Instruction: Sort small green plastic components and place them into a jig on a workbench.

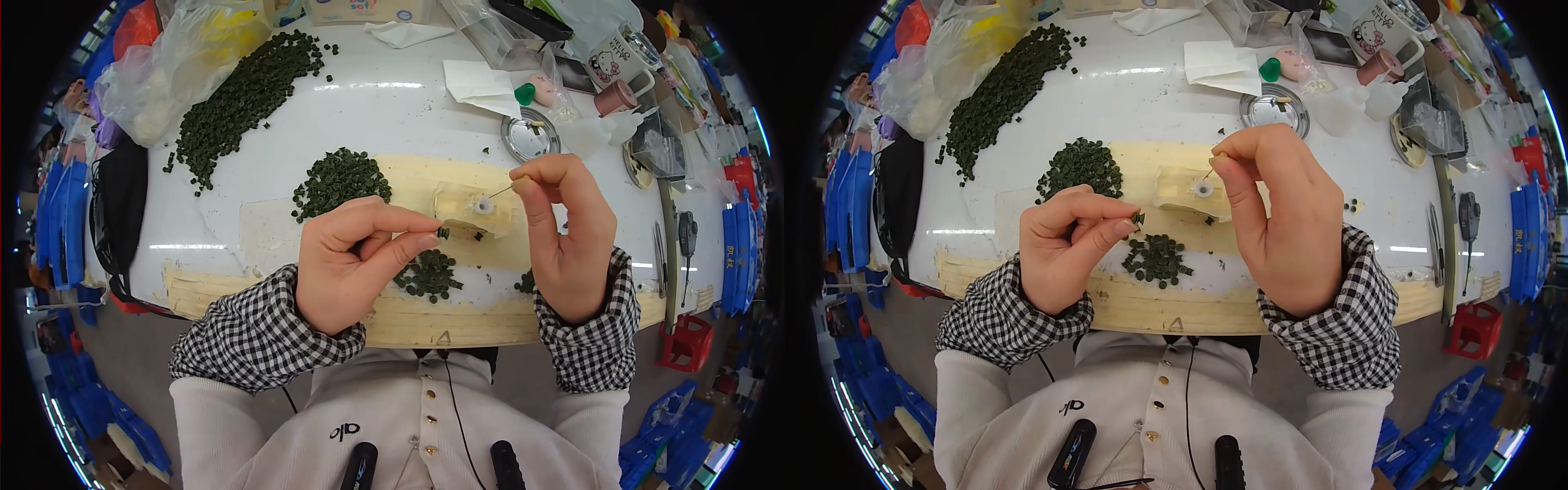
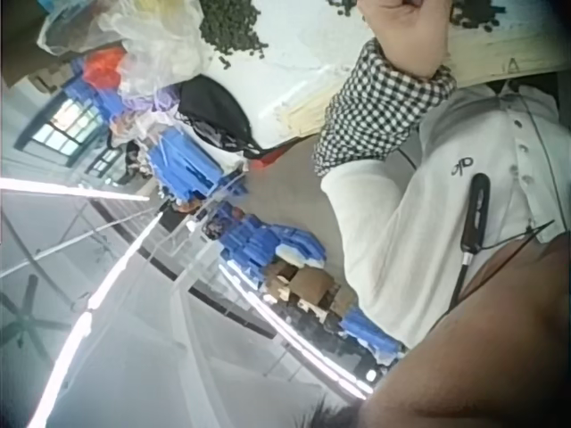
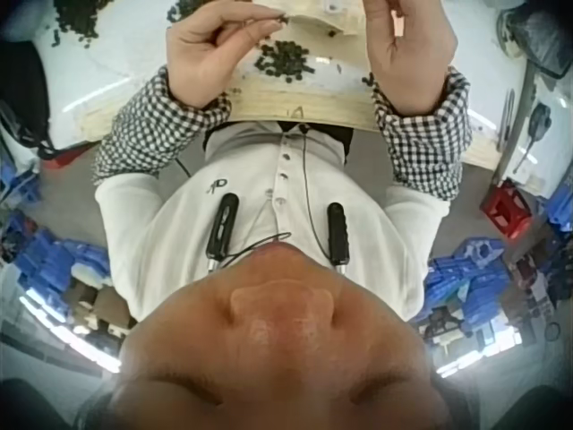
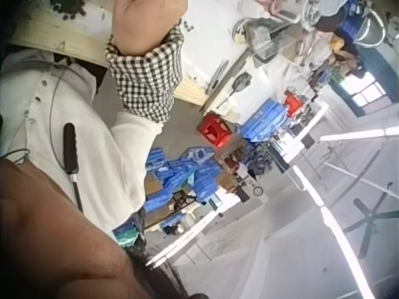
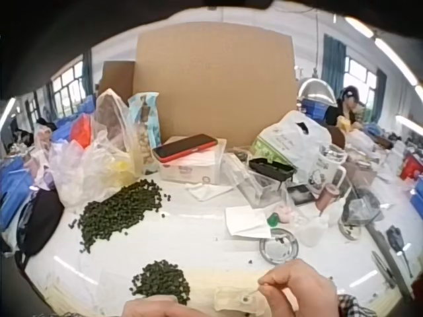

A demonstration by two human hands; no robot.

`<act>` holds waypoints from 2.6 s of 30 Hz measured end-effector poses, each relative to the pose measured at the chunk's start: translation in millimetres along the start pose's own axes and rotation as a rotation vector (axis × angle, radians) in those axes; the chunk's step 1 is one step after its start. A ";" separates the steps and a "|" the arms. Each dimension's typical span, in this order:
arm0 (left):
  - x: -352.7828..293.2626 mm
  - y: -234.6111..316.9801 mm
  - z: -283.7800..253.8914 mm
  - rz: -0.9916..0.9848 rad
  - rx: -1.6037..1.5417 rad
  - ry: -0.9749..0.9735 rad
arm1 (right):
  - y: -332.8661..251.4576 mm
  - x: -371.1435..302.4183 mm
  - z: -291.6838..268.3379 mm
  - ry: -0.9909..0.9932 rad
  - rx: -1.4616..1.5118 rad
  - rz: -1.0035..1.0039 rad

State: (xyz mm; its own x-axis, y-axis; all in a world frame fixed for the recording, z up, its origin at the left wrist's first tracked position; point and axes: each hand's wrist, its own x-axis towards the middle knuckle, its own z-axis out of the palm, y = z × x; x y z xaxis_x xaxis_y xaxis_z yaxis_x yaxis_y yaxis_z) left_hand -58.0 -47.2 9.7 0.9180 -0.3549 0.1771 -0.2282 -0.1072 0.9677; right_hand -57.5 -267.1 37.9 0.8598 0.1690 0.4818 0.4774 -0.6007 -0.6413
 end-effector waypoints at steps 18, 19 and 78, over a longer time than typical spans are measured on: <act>-0.7 0.5 1.9 -0.062 -0.162 0.108 | -22.5 -14.2 9.1 -0.288 0.440 0.111; -1.1 -1.1 1.8 -0.064 -0.163 0.109 | -23.4 -15.0 11.5 -0.295 0.468 0.124; 0.2 -1.8 -1.7 -0.027 -0.199 0.093 | -19.9 -19.7 18.9 -0.358 0.478 0.025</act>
State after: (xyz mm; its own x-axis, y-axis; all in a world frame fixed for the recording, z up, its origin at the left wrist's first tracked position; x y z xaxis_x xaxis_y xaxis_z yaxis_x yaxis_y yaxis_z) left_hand -56.9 -45.5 8.3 0.9509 -0.2664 0.1575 -0.1431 0.0730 0.9870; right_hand -80.5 -243.8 30.0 0.8399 0.4622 0.2844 0.4129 -0.2041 -0.8876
